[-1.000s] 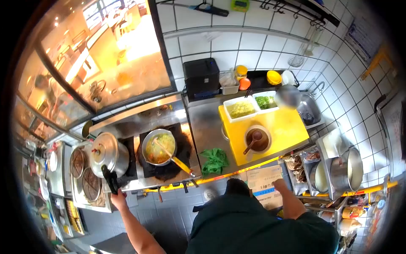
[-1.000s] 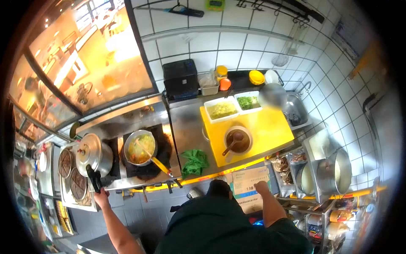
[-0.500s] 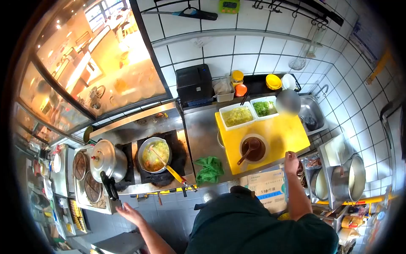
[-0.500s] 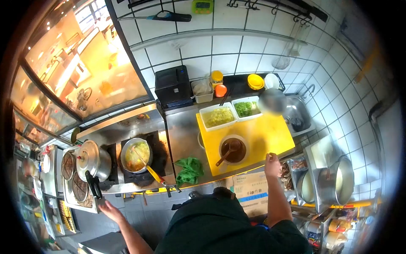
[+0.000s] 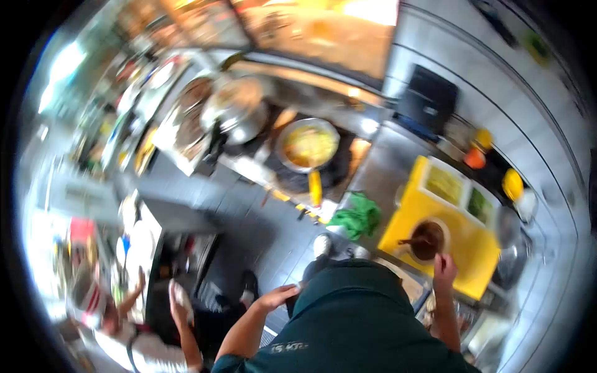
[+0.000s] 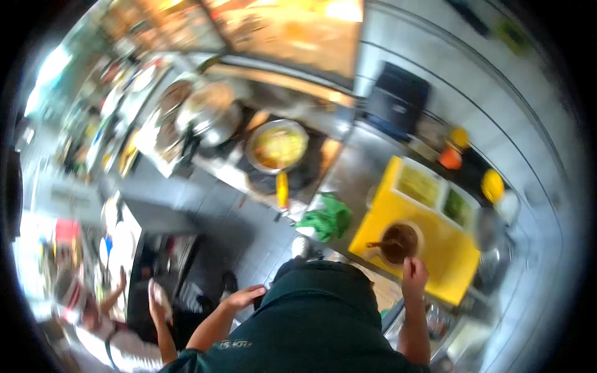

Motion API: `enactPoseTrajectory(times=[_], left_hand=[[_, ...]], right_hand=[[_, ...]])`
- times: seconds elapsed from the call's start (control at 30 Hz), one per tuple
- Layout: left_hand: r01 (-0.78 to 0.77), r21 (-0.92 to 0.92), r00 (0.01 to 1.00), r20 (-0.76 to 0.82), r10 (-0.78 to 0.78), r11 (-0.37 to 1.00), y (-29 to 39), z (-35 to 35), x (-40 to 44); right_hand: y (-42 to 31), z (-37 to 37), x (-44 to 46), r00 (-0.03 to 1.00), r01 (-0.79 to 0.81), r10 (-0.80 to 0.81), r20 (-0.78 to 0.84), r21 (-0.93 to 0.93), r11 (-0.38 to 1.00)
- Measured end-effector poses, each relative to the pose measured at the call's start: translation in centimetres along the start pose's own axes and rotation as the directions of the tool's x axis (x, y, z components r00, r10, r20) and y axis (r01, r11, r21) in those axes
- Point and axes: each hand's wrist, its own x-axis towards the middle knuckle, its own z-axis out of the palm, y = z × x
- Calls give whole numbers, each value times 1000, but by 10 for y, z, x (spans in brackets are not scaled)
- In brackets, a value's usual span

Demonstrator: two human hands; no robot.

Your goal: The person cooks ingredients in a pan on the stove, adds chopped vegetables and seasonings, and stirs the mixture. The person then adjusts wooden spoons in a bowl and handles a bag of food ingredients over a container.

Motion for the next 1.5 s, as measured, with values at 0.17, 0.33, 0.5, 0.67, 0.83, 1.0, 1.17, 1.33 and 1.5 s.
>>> enactPoseTrajectory(times=[0.17,0.33,0.5,0.67,0.83,1.0,1.17,1.33,1.5], left_hand=[[-141,58,989,-35,143,988,-11,39,-35],[-212,16,977,3,212,977,3,67,-84],[-230,-135,973,-26,229,964,-40,77,-83],[-308,-369,948,-40,316,877,-71,83,-71],[-327,-153,943,2,332,932,-52,53,-78],[-268,530,960,77,269,805,7,4,-94],[-194,857,950,44,308,478,45,-66,-70],[250,965,904,-262,338,79,91,-145,-16],[79,837,397,-525,753,542,110,-106,10]], right_hand=[[-49,-2,16,432,-78,-123,893,173,982],[-91,11,30,350,-63,-111,930,142,988],[-102,46,47,335,91,-202,920,182,979],[-117,77,63,306,387,-325,895,195,901],[-202,59,96,127,403,-260,957,189,895],[-315,40,150,-221,751,-548,806,500,431],[-402,44,164,-369,826,-778,509,563,-23],[-396,73,131,-341,809,-872,350,582,-82],[-307,100,96,-89,777,-906,414,598,197]])
